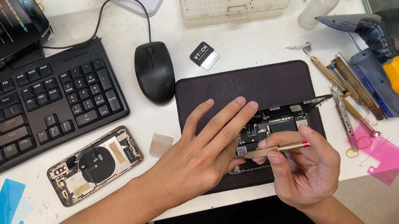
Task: The person repairs a smartphone by removing the back cover, disconnecting internal cables, and using a screwdriver to adjust components. They then reassemble the device and place it on the desk.
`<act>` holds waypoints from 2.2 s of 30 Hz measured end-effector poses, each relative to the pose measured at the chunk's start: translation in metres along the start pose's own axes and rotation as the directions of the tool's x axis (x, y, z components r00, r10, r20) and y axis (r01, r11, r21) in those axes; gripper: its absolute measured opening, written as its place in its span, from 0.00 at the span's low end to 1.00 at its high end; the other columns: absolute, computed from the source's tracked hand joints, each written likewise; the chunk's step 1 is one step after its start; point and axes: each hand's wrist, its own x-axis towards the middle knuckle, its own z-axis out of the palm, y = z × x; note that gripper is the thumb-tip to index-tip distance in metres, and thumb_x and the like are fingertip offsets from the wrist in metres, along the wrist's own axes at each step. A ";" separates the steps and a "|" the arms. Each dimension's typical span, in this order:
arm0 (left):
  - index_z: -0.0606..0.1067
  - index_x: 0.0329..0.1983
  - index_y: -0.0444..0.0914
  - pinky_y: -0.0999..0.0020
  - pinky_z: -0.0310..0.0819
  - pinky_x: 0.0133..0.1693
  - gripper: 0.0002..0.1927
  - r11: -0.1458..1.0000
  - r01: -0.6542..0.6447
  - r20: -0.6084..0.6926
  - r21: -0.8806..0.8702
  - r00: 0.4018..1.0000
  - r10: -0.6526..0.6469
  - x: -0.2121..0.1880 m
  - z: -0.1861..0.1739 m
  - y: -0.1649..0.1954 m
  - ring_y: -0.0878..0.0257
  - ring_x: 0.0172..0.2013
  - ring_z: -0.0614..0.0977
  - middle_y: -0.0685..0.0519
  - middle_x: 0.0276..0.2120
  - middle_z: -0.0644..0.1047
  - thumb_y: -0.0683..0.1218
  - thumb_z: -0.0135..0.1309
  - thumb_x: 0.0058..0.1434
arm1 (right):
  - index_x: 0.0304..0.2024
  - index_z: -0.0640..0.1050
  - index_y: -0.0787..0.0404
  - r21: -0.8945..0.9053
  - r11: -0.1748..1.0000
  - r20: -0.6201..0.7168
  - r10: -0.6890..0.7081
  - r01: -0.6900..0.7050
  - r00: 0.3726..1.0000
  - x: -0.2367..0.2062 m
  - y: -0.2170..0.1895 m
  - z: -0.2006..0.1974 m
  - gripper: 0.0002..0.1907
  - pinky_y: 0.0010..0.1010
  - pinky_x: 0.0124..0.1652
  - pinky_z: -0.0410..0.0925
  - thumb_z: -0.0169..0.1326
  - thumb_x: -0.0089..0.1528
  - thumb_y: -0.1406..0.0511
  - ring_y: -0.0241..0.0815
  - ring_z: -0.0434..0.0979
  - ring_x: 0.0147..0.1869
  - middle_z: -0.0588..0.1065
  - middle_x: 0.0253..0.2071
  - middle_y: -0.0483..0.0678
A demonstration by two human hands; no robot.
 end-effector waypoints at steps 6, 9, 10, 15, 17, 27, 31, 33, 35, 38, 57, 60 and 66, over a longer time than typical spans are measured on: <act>0.80 0.33 0.27 0.36 0.58 0.68 0.17 1.000 0.002 0.007 -0.003 1.000 -0.002 0.001 0.001 -0.001 0.45 0.73 0.63 0.36 0.72 0.60 0.48 0.65 0.54 | 0.70 0.53 0.64 0.013 1.000 0.022 -0.008 0.007 1.000 0.002 0.001 -0.002 0.30 0.30 0.43 0.81 0.49 0.69 0.76 0.42 0.83 0.40 0.77 0.46 0.63; 0.80 0.35 0.26 0.37 0.58 0.68 0.18 1.000 -0.004 0.006 0.012 1.000 0.004 0.001 0.000 -0.001 0.45 0.73 0.63 0.36 0.72 0.60 0.48 0.65 0.54 | 0.70 0.53 0.64 0.003 1.000 0.024 -0.011 0.011 1.000 0.002 0.002 -0.002 0.30 0.30 0.43 0.81 0.49 0.69 0.77 0.42 0.83 0.40 0.77 0.46 0.63; 0.80 0.35 0.26 0.37 0.58 0.68 0.18 1.000 -0.003 0.003 0.007 1.000 0.003 0.001 0.001 -0.001 0.45 0.73 0.63 0.36 0.72 0.60 0.48 0.66 0.54 | 0.70 0.53 0.64 -0.003 1.000 0.025 -0.011 0.011 1.000 0.002 0.002 -0.002 0.30 0.30 0.43 0.81 0.49 0.69 0.77 0.42 0.83 0.40 0.77 0.46 0.63; 0.80 0.35 0.26 0.37 0.59 0.67 0.19 1.000 0.001 0.006 -0.001 1.000 -0.001 0.001 0.002 -0.001 0.45 0.73 0.63 0.36 0.72 0.61 0.49 0.66 0.53 | 0.70 0.53 0.64 0.010 1.000 0.018 -0.001 0.001 1.000 0.002 0.002 -0.001 0.30 0.30 0.43 0.81 0.49 0.69 0.77 0.42 0.83 0.40 0.77 0.46 0.63; 0.81 0.37 0.26 0.37 0.59 0.68 0.19 1.000 0.000 -0.006 0.011 1.000 0.000 0.001 0.002 -0.001 0.45 0.73 0.63 0.37 0.72 0.61 0.49 0.66 0.54 | 0.70 0.53 0.64 0.006 1.000 0.014 0.003 -0.004 1.000 0.001 0.001 -0.002 0.30 0.30 0.42 0.81 0.48 0.69 0.77 0.42 0.83 0.40 0.77 0.46 0.63; 0.80 0.34 0.31 0.37 0.58 0.68 0.15 0.999 -0.008 0.001 0.047 1.000 0.008 -0.001 0.001 -0.002 0.46 0.73 0.64 0.37 0.72 0.61 0.48 0.65 0.55 | 0.70 0.53 0.63 0.011 1.000 0.014 0.016 -0.016 1.000 -0.002 0.000 -0.001 0.31 0.31 0.42 0.81 0.48 0.68 0.78 0.42 0.83 0.39 0.77 0.46 0.63; 0.80 0.36 0.30 0.37 0.58 0.68 0.15 0.999 -0.009 0.002 0.045 1.000 0.009 -0.001 0.000 -0.002 0.46 0.73 0.64 0.36 0.72 0.61 0.48 0.65 0.56 | 0.70 0.53 0.63 0.014 1.000 0.022 0.012 -0.012 1.000 -0.002 0.001 -0.001 0.31 0.30 0.42 0.81 0.48 0.68 0.78 0.43 0.83 0.39 0.77 0.46 0.64; 0.80 0.35 0.31 0.37 0.59 0.68 0.14 0.998 -0.012 0.003 0.057 1.000 0.012 -0.001 -0.001 -0.002 0.46 0.73 0.64 0.37 0.72 0.61 0.48 0.64 0.56 | 0.70 0.53 0.63 0.008 1.000 0.027 0.010 -0.010 1.000 -0.002 0.000 -0.001 0.31 0.30 0.42 0.81 0.48 0.68 0.77 0.43 0.83 0.39 0.77 0.46 0.63; 0.80 0.34 0.31 0.37 0.59 0.68 0.13 0.998 -0.012 0.007 0.057 1.000 0.012 -0.001 -0.001 -0.001 0.46 0.72 0.64 0.37 0.72 0.61 0.48 0.64 0.57 | 0.70 0.53 0.64 0.004 1.000 0.028 0.009 -0.009 1.000 -0.002 0.000 -0.001 0.31 0.30 0.42 0.81 0.48 0.68 0.77 0.43 0.83 0.40 0.77 0.46 0.63; 0.80 0.33 0.31 0.37 0.59 0.68 0.14 0.998 -0.011 0.009 0.058 1.000 0.010 0.000 -0.001 -0.001 0.46 0.72 0.64 0.37 0.72 0.61 0.48 0.64 0.57 | 0.70 0.53 0.64 0.002 1.000 0.023 0.008 -0.008 1.000 -0.002 0.001 -0.002 0.30 0.30 0.42 0.81 0.48 0.68 0.77 0.42 0.83 0.39 0.77 0.46 0.63; 0.51 0.76 0.32 0.36 0.48 0.69 0.60 0.994 0.079 0.119 -0.072 0.990 -0.070 -0.002 -0.001 0.000 0.41 0.75 0.53 0.38 0.75 0.53 0.63 0.66 0.49 | 0.74 0.47 0.61 -0.208 0.948 0.210 -0.199 0.242 0.957 0.025 0.028 -0.058 0.37 0.33 0.44 0.77 0.47 0.68 0.78 0.48 0.82 0.48 0.75 0.50 0.64; 0.50 0.76 0.33 0.35 0.48 0.68 0.62 0.993 0.087 0.135 -0.074 0.988 -0.077 -0.002 0.001 0.000 0.40 0.75 0.53 0.38 0.75 0.53 0.63 0.67 0.46 | 0.72 0.49 0.61 -0.232 0.932 0.290 -0.207 0.279 0.934 0.027 0.040 -0.054 0.38 0.34 0.43 0.76 0.50 0.66 0.79 0.47 0.82 0.45 0.76 0.48 0.64; 0.48 0.77 0.34 0.34 0.49 0.69 0.63 0.993 0.086 0.118 -0.084 0.990 -0.076 -0.003 0.006 -0.001 0.40 0.75 0.53 0.37 0.76 0.52 0.60 0.70 0.46 | 0.71 0.50 0.63 -0.233 0.906 0.348 -0.262 0.353 0.900 0.033 0.048 -0.051 0.38 0.37 0.42 0.76 0.52 0.64 0.80 0.50 0.82 0.43 0.76 0.45 0.63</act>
